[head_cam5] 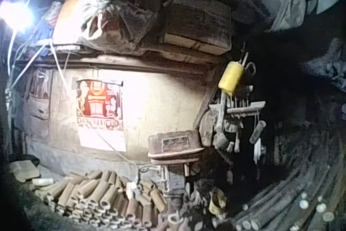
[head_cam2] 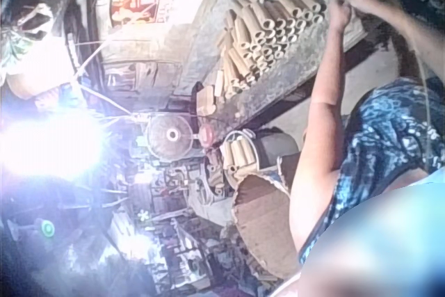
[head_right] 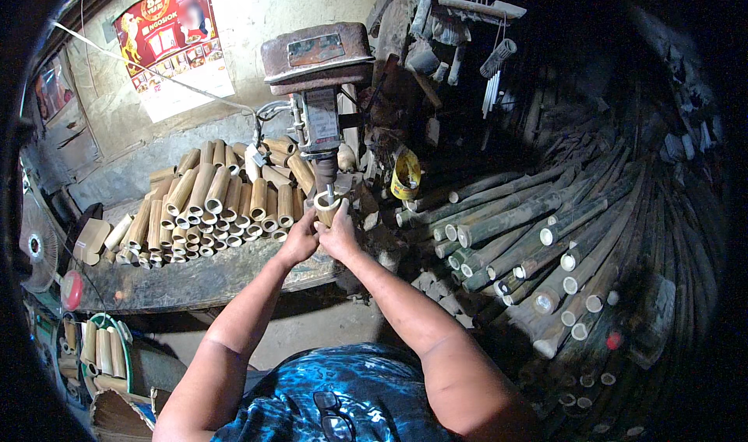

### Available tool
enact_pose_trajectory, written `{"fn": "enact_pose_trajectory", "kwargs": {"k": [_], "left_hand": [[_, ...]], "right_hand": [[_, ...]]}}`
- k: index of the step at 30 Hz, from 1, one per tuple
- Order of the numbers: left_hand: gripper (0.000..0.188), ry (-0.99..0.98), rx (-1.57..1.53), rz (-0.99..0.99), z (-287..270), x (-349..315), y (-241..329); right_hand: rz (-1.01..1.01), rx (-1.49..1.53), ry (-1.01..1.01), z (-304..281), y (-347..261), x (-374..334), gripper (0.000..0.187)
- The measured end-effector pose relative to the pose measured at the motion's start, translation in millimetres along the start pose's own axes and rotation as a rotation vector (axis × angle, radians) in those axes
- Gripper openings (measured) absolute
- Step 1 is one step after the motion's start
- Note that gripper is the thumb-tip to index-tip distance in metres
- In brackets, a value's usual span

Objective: The person repeatedly picks up cylindrical wooden handles from a pile, positions each under a drill press, and drills into the center of the handle. After drilling, the person places the finished handle into a cardboard box. The process is repeated for multiple handles.

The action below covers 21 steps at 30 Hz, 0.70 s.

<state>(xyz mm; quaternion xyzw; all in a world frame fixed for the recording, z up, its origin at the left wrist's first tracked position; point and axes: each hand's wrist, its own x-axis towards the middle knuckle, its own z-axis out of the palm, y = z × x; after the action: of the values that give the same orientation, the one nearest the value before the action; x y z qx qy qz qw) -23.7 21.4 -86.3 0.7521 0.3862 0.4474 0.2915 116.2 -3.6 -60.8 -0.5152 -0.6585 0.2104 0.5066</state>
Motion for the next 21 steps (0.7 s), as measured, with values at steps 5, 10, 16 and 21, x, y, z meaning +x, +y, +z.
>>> {"fn": "enact_pose_trajectory", "kwargs": {"k": [5, 10, 16, 21], "left_hand": [[0.063, -0.013, 0.004, -0.029, -0.3, 9.0, 2.1], [0.056, -0.089, -0.020, -0.111, -1.0, 13.0, 10.6], [0.063, -0.135, 0.050, -0.117, -1.1, 18.4, 22.3], [0.065, -0.150, 0.070, -0.126, -1.3, 14.2, 33.9]], "right_hand": [[0.020, -0.011, -0.019, -5.0, -0.8, 8.8, 0.094], [0.027, 0.014, 0.002, -10.1, 0.6, 12.7, 0.096], [0.061, -0.026, 0.043, -15.7, 0.7, 8.6, 0.097], [0.053, 0.001, 0.067, -18.7, 2.1, 1.7, 0.098]]}}
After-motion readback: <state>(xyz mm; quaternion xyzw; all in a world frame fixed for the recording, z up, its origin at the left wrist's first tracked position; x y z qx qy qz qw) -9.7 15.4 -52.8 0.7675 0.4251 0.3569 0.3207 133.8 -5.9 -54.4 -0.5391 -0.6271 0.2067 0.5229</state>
